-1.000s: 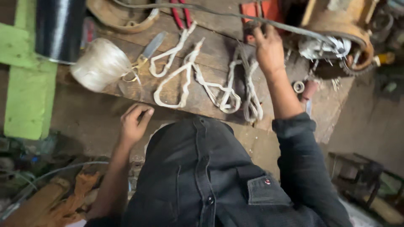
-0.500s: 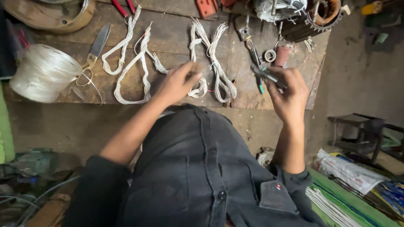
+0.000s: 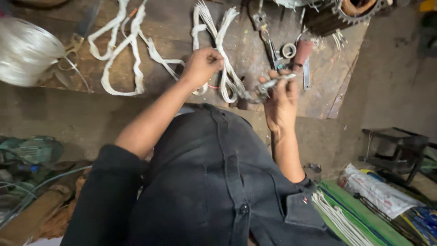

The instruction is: The person winds white insulated wire around a cylindrical metal core mounted on a wooden jig. They repeatedly pull wire from a spool, wrap it around the core, and trim excess with pliers. The person then gathers the wound wire bundles and uses a metal tool to press or align them.

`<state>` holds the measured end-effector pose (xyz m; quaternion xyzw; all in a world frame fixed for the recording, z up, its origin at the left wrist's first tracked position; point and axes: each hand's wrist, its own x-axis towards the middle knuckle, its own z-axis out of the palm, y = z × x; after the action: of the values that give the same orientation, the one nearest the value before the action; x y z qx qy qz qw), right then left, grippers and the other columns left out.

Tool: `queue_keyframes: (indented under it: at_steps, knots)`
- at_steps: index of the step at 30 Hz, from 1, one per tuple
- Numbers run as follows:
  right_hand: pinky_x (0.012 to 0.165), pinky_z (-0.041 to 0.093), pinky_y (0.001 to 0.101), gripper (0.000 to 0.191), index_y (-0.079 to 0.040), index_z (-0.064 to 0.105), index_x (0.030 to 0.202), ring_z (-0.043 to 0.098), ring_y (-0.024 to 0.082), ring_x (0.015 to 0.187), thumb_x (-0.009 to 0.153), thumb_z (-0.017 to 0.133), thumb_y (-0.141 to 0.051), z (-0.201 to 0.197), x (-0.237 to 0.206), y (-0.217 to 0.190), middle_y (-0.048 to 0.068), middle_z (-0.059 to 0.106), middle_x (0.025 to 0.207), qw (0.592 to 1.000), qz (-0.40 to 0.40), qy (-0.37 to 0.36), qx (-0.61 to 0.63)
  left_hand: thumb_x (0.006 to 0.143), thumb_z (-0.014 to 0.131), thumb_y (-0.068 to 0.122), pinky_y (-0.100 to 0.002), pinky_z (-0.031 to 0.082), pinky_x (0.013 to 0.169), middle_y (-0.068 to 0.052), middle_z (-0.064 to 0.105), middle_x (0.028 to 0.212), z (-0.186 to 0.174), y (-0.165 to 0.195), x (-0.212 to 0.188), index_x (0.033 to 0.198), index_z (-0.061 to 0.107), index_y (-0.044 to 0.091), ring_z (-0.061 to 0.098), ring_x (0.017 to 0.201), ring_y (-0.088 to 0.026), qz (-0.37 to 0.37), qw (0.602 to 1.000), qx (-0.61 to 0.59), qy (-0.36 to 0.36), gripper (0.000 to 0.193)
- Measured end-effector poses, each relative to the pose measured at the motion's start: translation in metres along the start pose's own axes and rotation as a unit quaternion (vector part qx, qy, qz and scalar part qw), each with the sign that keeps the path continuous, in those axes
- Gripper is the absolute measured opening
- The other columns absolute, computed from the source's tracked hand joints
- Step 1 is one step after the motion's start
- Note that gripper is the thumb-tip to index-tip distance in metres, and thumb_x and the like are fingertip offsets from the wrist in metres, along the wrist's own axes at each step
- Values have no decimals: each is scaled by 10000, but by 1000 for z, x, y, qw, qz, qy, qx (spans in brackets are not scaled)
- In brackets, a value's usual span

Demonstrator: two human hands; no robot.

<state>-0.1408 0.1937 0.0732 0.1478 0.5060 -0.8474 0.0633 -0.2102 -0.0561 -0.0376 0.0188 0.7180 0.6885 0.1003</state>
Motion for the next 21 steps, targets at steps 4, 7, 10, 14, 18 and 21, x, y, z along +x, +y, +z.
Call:
queue_keyframes:
  at_steps: [4, 7, 10, 14, 18, 21]
  knots:
    - [962, 566, 440, 411, -105, 511, 1435, 694, 276, 1158, 1063, 575, -267, -9, 10, 2, 19, 666, 1208, 997, 75, -9, -7, 931, 689, 45, -326, 621, 749, -101, 730, 956, 19, 6, -13, 1118, 508, 59, 775, 887, -206, -130, 978, -153, 50, 260]
    - [991, 572, 444, 422, -61, 509, 1474, 696, 311, 1150, 1110, 573, -265, -8, 23, 5, 43, 638, 1156, 996, 77, -39, 12, 866, 699, 8, -368, 648, 788, -115, 723, 995, 22, 10, -14, 1104, 463, 138, 765, 902, -260, -231, 893, -367, 117, 359]
    - [991, 580, 447, 435, -59, 500, 1505, 701, 329, 1163, 1125, 571, -259, -4, 36, 5, 67, 631, 1149, 995, 69, -72, 10, 897, 700, 10, -380, 654, 854, -145, 755, 1048, 14, 9, -12, 1074, 550, 62, 778, 969, -276, -283, 841, -449, 110, 237]
    - [954, 592, 428, 451, -123, 464, 1484, 708, 333, 1147, 1063, 551, -257, 0, 48, 0, 112, 676, 1222, 993, 97, -73, 1, 953, 687, 105, -334, 617, 853, -92, 755, 1060, 12, 10, -14, 1100, 660, 58, 751, 963, -205, -279, 871, -403, 37, 157]
    - [968, 591, 441, 446, -103, 476, 1486, 707, 348, 1160, 1084, 568, -271, -4, 53, 1, 128, 664, 1259, 991, 109, -78, 5, 969, 662, 180, -283, 541, 829, -1, 744, 1022, 30, 23, -25, 1052, 652, 121, 697, 945, -106, -271, 907, -323, 6, 102]
    - [987, 576, 448, 439, -85, 481, 1503, 675, 341, 1202, 1125, 583, -284, -8, 53, 6, 104, 644, 1241, 990, 104, -97, 15, 1005, 694, 215, -272, 506, 835, 59, 630, 965, 39, 38, -38, 1048, 656, 105, 577, 921, -48, -221, 942, -252, -9, 124]
